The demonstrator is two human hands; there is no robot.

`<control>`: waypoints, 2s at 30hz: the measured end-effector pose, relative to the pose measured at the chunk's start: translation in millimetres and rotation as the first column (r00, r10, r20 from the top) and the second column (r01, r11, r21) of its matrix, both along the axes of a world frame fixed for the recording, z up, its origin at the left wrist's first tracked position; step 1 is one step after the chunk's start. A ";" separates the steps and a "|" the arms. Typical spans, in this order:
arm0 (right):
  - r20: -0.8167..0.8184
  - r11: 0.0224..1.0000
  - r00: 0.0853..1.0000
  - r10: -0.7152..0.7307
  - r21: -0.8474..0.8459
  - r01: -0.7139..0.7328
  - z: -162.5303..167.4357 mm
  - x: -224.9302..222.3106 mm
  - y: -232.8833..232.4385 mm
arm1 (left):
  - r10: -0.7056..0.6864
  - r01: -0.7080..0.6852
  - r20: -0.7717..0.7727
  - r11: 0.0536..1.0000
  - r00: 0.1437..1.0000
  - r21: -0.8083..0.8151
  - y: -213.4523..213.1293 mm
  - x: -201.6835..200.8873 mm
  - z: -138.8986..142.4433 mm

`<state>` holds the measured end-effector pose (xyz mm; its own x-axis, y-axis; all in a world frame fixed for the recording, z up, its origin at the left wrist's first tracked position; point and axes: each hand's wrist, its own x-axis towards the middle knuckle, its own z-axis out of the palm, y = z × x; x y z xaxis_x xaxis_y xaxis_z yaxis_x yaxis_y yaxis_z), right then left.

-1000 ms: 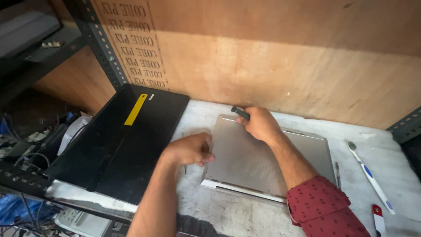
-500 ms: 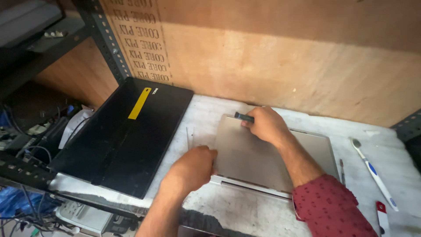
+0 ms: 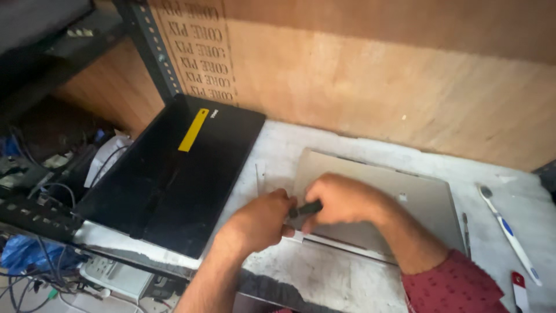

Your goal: The person works on an opened laptop on a foam-padded bench, first pressing the battery into place on the motherboard and using a screwdriver to drive screws into the board. They then align the silver bottom cover over the chassis, press it down, and use the screwdriver to fasten screws along its edges to reassemble the laptop.

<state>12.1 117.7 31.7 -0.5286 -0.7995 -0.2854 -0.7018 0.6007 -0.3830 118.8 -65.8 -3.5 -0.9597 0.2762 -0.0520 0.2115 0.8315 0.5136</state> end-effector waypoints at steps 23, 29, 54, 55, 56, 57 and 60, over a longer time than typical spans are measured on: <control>-0.042 0.966 0.997 0.062 0.254 -0.050 -13.5 4.4 -1.9 | 0.020 -0.014 -0.015 0.951 1.000 0.309 -14.3 4.7 -15.5; -0.219 0.966 0.975 0.038 0.256 0.019 -11.5 21.4 -3.9 | 0.059 -0.065 0.040 0.982 0.997 0.178 -13.4 1.2 -7.0; 0.132 0.983 0.984 -0.117 0.158 0.096 6.5 17.3 105.2 | -0.319 0.285 -0.093 0.920 0.943 -0.270 86.6 -48.0 -0.4; 0.163 0.982 0.980 -0.114 0.169 0.086 9.1 15.5 112.5 | -0.329 0.298 -0.074 0.914 0.941 -0.276 86.7 -51.8 3.2; 0.170 0.981 0.975 -0.145 0.151 0.120 10.5 14.4 118.3 | -0.335 0.307 -0.058 0.911 0.940 -0.276 88.4 -55.7 6.5; 0.182 0.978 0.967 -0.177 0.140 0.153 11.0 14.3 123.7 | -0.341 0.319 -0.037 0.909 0.939 -0.268 91.4 -57.9 8.5; 0.191 0.974 0.958 -0.214 0.115 0.194 6.1 19.0 131.1 | -0.323 0.313 0.013 0.903 0.946 -0.295 103.3 -61.7 10.2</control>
